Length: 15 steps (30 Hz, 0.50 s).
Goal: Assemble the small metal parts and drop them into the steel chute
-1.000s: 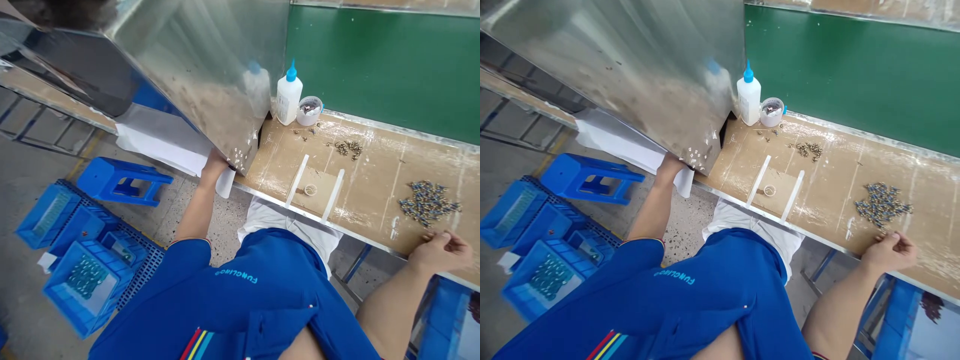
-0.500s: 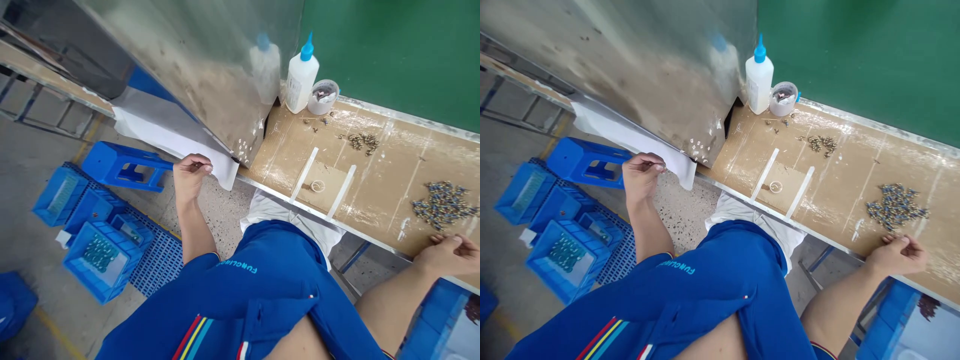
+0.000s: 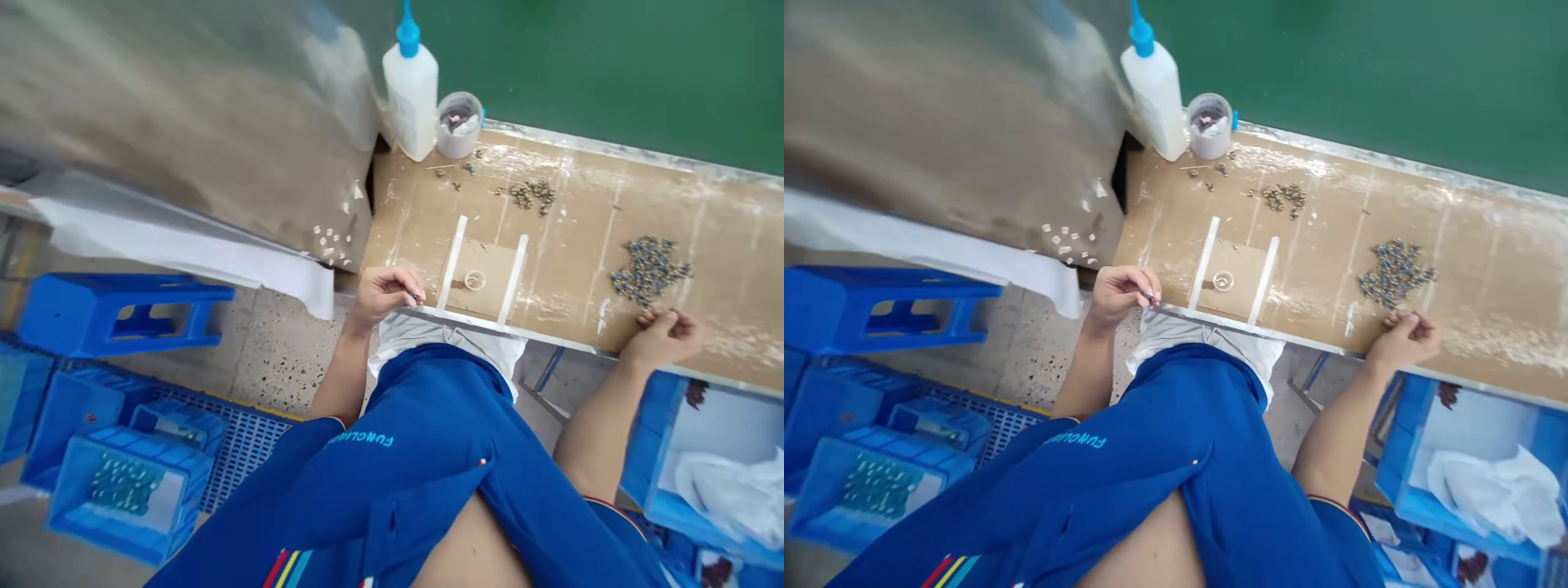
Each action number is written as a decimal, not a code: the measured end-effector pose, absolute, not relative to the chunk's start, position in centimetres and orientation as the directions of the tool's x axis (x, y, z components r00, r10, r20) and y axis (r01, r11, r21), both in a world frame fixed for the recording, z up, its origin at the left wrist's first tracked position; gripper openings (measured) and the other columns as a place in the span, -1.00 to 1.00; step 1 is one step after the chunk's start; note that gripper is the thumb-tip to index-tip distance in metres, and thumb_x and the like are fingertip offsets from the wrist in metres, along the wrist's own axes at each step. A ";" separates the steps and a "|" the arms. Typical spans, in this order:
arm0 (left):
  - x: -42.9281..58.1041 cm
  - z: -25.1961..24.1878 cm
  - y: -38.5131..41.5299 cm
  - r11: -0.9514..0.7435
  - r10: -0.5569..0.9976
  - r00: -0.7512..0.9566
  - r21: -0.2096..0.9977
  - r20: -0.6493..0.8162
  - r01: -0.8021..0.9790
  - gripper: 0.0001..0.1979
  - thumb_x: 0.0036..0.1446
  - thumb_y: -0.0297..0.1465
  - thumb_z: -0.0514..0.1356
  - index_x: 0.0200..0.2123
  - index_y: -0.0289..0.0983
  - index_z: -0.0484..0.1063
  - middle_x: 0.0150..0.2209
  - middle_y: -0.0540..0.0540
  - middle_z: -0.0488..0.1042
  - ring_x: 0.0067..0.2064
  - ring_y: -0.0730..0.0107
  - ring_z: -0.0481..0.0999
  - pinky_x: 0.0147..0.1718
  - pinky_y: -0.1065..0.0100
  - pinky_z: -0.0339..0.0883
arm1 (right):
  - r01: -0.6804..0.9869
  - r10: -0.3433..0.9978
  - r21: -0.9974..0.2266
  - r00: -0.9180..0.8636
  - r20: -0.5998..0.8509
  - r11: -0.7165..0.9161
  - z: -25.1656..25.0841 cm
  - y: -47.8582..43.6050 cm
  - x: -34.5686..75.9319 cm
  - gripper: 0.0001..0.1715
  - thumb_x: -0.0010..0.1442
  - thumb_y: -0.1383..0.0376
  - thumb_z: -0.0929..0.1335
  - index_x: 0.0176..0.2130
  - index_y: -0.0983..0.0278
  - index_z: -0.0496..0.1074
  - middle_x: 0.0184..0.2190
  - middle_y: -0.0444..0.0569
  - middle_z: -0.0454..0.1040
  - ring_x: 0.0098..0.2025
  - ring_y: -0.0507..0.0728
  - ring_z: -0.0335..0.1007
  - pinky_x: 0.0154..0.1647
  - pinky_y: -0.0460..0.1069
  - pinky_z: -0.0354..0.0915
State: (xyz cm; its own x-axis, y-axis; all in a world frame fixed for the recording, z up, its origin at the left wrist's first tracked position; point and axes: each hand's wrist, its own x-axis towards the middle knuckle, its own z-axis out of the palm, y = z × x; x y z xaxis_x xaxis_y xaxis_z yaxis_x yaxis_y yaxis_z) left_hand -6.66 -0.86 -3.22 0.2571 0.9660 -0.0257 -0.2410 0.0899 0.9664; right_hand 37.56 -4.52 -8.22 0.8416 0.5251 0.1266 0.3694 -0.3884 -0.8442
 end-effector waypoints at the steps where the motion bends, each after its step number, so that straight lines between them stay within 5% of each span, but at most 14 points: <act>1: -6.0 -3.8 -0.4 0.099 0.963 0.269 0.963 -0.029 -0.252 -0.50 -0.22 -0.03 0.54 -0.61 -0.30 0.44 -0.58 -0.07 0.47 -0.56 0.46 0.45 -0.61 0.41 0.37 | 0.297 0.380 -0.866 0.915 0.138 -0.402 -8.0 -4.5 37.2 -0.80 0.19 0.41 0.20 -0.39 0.11 0.10 -0.51 -0.14 0.24 -0.50 0.08 0.33 -0.26 0.11 0.44; 4: -4.1 -6.0 0.5 0.129 0.962 0.271 0.943 -0.043 -0.306 -0.53 -0.19 -0.04 0.53 -0.59 -0.30 0.48 -0.60 -0.06 0.48 -0.61 0.49 0.42 -0.65 0.44 0.32 | 0.236 0.296 -0.910 0.946 0.135 -0.340 -7.3 -4.5 34.4 -0.83 0.16 0.44 0.25 -0.39 0.17 0.21 -0.53 -0.17 0.30 -0.55 0.01 0.26 -0.39 -0.01 0.38; 6: -3.0 -7.3 0.7 0.168 0.960 0.267 0.937 -0.084 -0.308 -0.52 -0.19 -0.01 0.52 -0.56 -0.30 0.50 -0.60 -0.05 0.49 -0.61 0.48 0.44 -0.64 0.42 0.36 | 0.288 0.428 -0.924 0.889 0.160 -0.253 -7.2 -4.9 31.2 -0.91 0.21 0.29 0.30 -0.35 0.20 0.29 -0.51 -0.17 0.34 -0.53 0.01 0.30 -0.41 -0.03 0.38; 10: -1.8 -9.0 0.4 0.252 0.938 0.297 0.939 -0.178 -0.235 -0.57 -0.15 -0.08 0.52 -0.48 -0.32 0.54 -0.56 -0.06 0.54 -0.56 0.44 0.52 -0.54 0.40 0.47 | 0.213 0.906 -0.963 0.418 -0.062 -0.164 -7.8 -5.3 23.6 -0.58 0.13 0.00 0.45 -0.15 0.23 0.44 -0.32 -0.05 0.53 -0.36 0.09 0.50 -0.29 0.03 0.46; 12: -1.6 -9.4 0.1 0.254 0.929 0.321 0.948 -0.183 -0.192 -0.61 -0.10 -0.12 0.50 -0.44 -0.33 0.56 -0.52 -0.08 0.57 -0.51 0.42 0.56 -0.48 0.41 0.51 | 0.133 0.962 -0.974 0.230 -0.149 -0.182 -8.3 -4.9 20.5 -0.51 0.13 -0.03 0.46 -0.08 0.22 0.45 -0.28 -0.02 0.57 -0.33 0.10 0.53 -0.26 0.04 0.47; 15: -1.6 -10.0 -0.2 0.200 0.928 0.341 0.973 -0.151 -0.115 -0.64 -0.04 -0.15 0.47 -0.41 -0.34 0.56 -0.46 -0.10 0.60 -0.43 0.41 0.61 -0.39 0.42 0.54 | 0.088 0.967 -0.975 0.175 -0.188 -0.205 -8.9 -3.8 17.8 -0.51 0.14 -0.04 0.46 -0.09 0.23 0.47 -0.32 -0.03 0.59 -0.37 0.09 0.51 -0.29 0.03 0.46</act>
State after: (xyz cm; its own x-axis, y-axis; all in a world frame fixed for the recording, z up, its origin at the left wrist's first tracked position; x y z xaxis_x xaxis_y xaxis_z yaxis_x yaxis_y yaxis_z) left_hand -1.58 -0.24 -9.96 0.3414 0.9278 -0.1507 -0.1146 0.2003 0.9730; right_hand 17.80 -3.83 -8.94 0.1746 0.9666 -0.1875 0.0879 -0.2050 -0.9748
